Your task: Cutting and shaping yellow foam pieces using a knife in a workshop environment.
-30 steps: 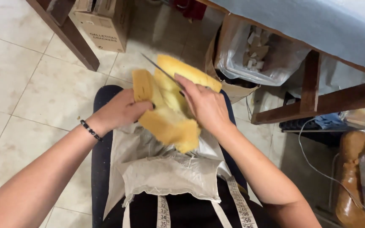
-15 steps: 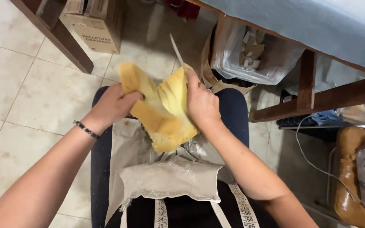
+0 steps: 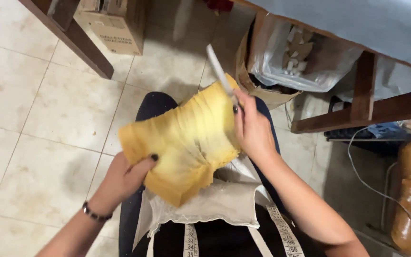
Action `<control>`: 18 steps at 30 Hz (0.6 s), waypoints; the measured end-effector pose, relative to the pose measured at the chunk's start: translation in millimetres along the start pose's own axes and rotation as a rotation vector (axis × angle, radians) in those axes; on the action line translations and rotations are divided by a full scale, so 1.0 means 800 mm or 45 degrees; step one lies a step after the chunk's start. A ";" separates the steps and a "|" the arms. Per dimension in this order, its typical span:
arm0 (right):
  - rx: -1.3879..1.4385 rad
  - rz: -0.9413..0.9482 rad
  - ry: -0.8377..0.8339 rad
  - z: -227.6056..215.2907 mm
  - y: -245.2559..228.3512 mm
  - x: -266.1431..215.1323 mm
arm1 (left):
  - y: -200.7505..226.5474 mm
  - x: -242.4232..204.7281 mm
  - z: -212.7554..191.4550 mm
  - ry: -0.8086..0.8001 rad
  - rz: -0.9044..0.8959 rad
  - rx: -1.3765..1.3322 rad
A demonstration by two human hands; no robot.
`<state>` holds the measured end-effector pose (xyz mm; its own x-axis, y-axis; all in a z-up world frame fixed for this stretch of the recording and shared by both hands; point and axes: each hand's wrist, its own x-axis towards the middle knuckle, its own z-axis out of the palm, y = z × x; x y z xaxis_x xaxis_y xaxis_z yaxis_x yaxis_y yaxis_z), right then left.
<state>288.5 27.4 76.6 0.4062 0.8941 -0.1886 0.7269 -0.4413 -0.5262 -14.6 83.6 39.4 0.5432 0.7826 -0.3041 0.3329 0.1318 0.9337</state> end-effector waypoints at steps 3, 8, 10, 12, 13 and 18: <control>0.037 -0.222 -0.065 0.020 0.020 -0.044 | 0.012 -0.033 0.011 0.129 -0.105 -0.096; 0.181 -0.505 -0.150 0.047 0.005 -0.066 | 0.013 -0.039 0.022 0.077 -0.138 -0.087; -0.068 -0.475 -0.243 0.073 -0.016 -0.036 | 0.015 -0.040 0.027 0.077 -0.136 -0.013; -0.318 -0.453 -0.328 0.086 -0.025 -0.018 | 0.022 -0.039 0.027 0.089 -0.120 0.062; -0.391 -0.505 -0.336 0.089 -0.023 -0.018 | 0.027 -0.039 0.025 0.131 -0.201 0.044; -0.429 -0.826 -0.118 0.059 0.021 -0.095 | 0.077 -0.059 0.021 0.309 -0.472 -0.329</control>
<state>243.7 -44.3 42.8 -0.2007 0.9797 -0.0032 0.9419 0.1920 -0.2756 -6.7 44.0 108.1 0.2201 0.7691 -0.6000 0.2515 0.5495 0.7967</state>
